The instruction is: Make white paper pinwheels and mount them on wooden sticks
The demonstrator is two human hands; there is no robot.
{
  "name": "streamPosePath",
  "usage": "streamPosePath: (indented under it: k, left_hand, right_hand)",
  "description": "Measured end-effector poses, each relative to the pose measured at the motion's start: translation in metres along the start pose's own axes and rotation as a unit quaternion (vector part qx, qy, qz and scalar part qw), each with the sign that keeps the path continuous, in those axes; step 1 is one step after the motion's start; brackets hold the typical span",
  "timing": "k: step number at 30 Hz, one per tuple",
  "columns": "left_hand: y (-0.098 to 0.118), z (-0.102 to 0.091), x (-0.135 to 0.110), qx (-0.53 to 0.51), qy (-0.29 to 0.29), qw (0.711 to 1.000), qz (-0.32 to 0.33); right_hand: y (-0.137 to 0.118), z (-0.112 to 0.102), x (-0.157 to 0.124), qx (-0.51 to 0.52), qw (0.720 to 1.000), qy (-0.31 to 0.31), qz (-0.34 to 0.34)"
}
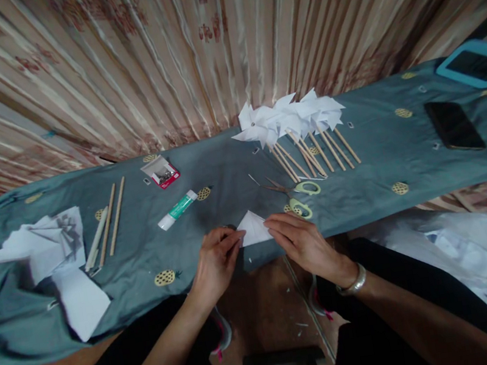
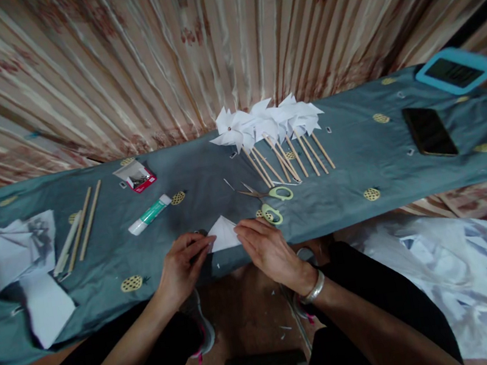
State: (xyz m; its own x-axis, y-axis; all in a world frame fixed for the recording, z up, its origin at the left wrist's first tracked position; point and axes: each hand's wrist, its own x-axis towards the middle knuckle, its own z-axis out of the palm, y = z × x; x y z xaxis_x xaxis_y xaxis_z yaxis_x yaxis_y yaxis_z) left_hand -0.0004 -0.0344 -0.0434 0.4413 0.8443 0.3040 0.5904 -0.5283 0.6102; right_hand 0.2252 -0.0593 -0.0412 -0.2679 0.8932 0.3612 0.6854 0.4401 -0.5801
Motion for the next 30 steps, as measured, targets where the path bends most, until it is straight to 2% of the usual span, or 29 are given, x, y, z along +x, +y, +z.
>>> streamPosePath:
  k: [30]
  left_hand:
    - [-0.0024, -0.0010, 0.0060, 0.031, -0.021, 0.999, 0.005]
  right_hand:
    - [-0.0032, -0.0007, 0.0031, -0.017, 1.000, 0.003, 0.001]
